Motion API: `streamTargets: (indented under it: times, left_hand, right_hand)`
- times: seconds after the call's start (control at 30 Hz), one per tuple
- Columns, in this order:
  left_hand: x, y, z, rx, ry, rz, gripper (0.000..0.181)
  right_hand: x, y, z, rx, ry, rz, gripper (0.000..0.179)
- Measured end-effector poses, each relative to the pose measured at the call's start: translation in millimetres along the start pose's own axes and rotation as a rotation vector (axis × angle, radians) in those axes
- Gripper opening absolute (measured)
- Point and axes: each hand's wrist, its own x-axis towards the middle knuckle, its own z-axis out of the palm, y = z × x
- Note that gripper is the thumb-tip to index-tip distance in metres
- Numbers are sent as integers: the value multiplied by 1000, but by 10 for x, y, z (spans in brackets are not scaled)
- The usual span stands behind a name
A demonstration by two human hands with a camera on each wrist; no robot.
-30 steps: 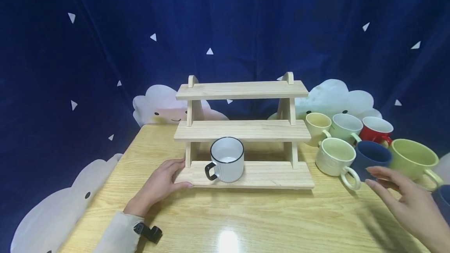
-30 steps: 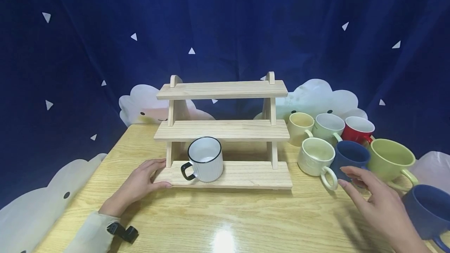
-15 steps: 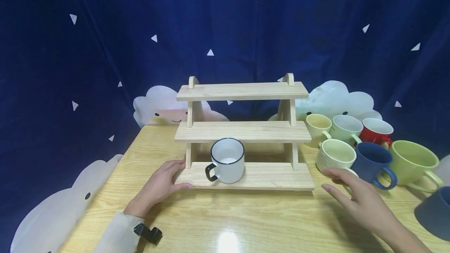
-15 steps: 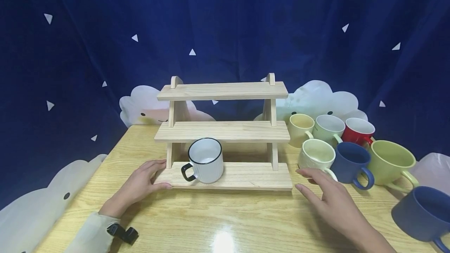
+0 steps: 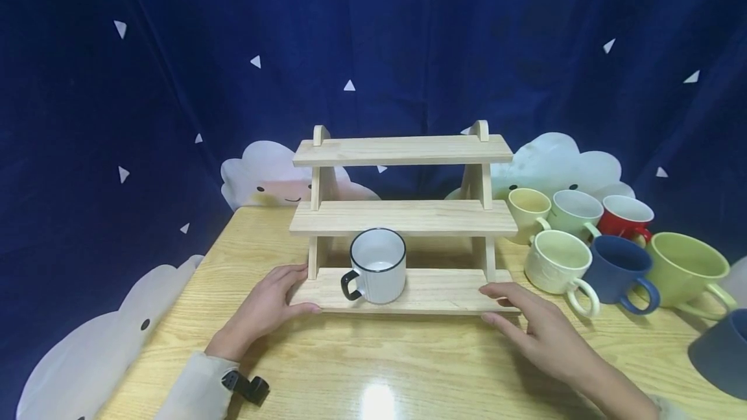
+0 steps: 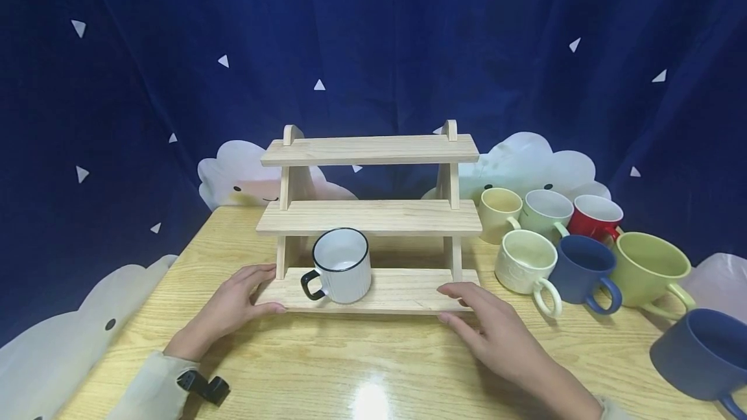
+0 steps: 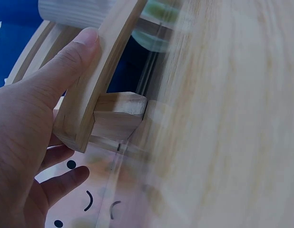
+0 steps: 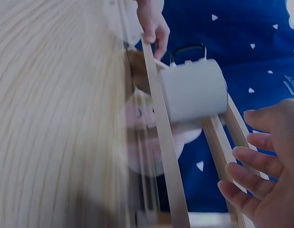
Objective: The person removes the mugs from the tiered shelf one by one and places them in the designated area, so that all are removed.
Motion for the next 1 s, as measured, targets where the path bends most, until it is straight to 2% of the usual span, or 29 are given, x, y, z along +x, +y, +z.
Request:
streamTargets:
  times: [0.3, 0.77, 1.0]
  left_hand:
    - [-9, -6, 12, 6, 16, 14, 83]
    - [15, 10, -2, 21, 19, 15, 79]
    - [8, -2, 8, 16, 8, 9, 80]
  right_hand:
    - [174, -246, 242, 95, -71, -32, 36]
    - [452, -498, 508, 138, 27, -151, 39]
    - [577, -691, 635, 206, -26, -161, 36]
